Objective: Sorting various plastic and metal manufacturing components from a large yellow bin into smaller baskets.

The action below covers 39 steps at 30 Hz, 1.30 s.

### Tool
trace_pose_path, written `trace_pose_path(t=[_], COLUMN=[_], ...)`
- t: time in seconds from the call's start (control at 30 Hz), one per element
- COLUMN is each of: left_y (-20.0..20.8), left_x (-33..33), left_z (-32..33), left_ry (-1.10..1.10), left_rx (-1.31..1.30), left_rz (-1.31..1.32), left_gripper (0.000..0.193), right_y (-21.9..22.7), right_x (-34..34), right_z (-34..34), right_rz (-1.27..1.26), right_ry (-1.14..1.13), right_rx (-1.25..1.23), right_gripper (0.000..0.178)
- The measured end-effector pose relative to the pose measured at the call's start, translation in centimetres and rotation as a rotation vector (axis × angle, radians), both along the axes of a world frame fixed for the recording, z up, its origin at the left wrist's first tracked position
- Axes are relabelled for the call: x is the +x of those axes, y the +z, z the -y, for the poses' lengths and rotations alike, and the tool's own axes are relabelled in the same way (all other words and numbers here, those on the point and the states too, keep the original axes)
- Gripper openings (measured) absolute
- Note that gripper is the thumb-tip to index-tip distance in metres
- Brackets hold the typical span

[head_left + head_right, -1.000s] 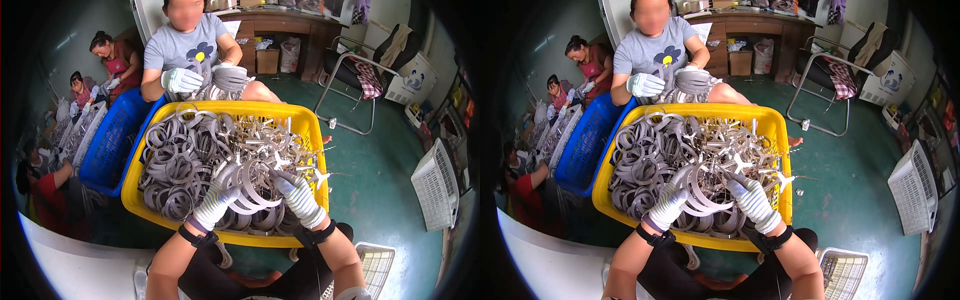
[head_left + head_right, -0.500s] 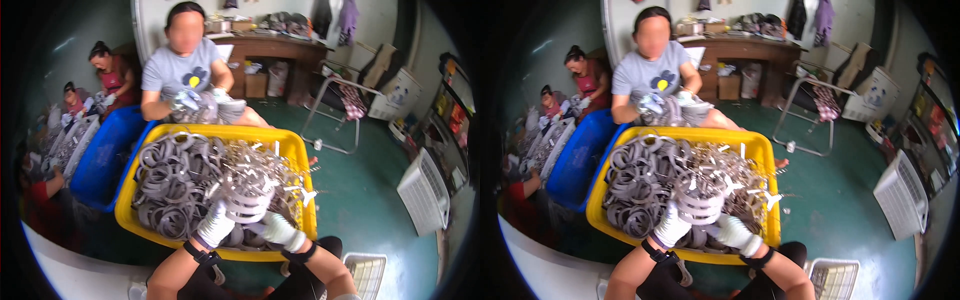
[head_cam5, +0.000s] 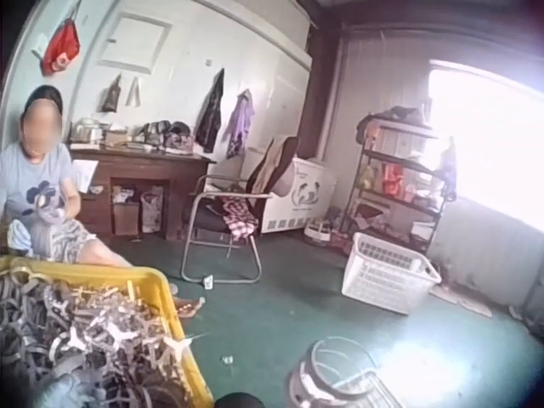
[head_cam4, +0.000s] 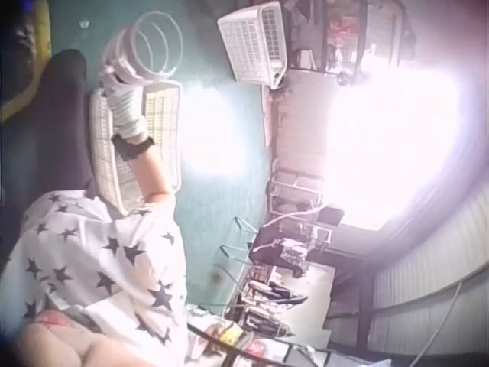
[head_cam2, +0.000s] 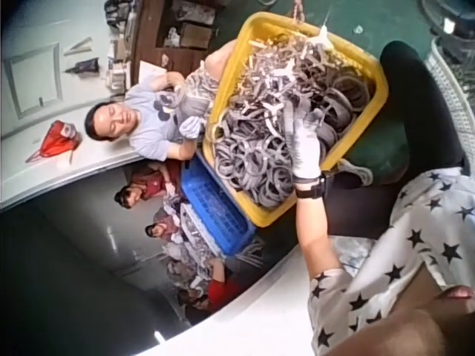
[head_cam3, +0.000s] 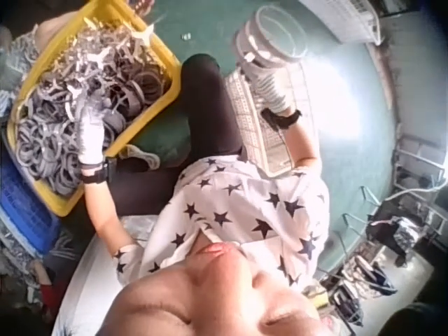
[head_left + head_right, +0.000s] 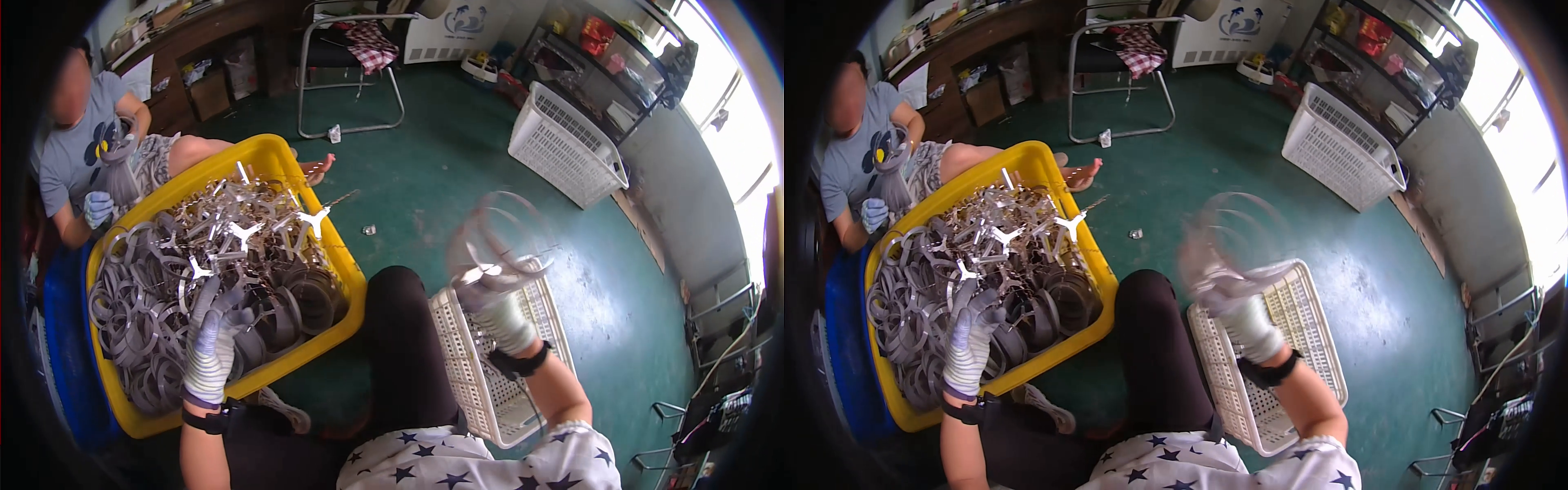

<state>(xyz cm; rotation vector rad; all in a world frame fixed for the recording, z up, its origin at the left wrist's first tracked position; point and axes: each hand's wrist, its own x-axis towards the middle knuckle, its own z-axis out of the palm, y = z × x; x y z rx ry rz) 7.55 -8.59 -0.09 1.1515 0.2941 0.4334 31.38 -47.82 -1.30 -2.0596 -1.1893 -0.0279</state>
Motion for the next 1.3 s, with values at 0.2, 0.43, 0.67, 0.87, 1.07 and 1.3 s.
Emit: trace_pose_path(t=[0.2, 0.43, 0.67, 0.87, 1.07, 1.3], left_y=[-3.7, -3.8, -2.6, -1.7, -3.1, -1.6], left_x=[0.0, 1.1, 0.7, -3.1, -4.1, -3.1], left_z=[-0.8, -2.6, -4.2, -6.6, -9.0, -9.1], left_ry=[-0.01, 0.006, 0.147, 0.315, 0.146, 0.301], left_rx=[-0.07, -0.059, -0.106, -0.02, 0.371, 0.024], left_rz=[-0.191, -0.322, -0.252, -0.407, -0.621, -0.29], left_gripper=[0.054, 0.055, 0.037, 0.02, 0.021, 0.023], right_y=[-11.7, -35.3, -40.1, -35.4, -27.2, 0.1], right_x=[-1.2, -9.0, -9.8, -2.8, 0.9, -0.1], right_z=[24.0, 38.0, 41.1, 34.1, 28.4, 0.5], right_rz=[-0.737, -0.954, -0.379, -0.591, -0.845, -0.644], right_ry=[-0.938, -1.297, -0.224, -0.43, -0.826, -0.446], right_rx=[0.206, -0.141, -1.344, -0.758, -0.024, 0.268], right_gripper=[0.005, 0.01, 0.026, 0.026, 0.026, 0.027])
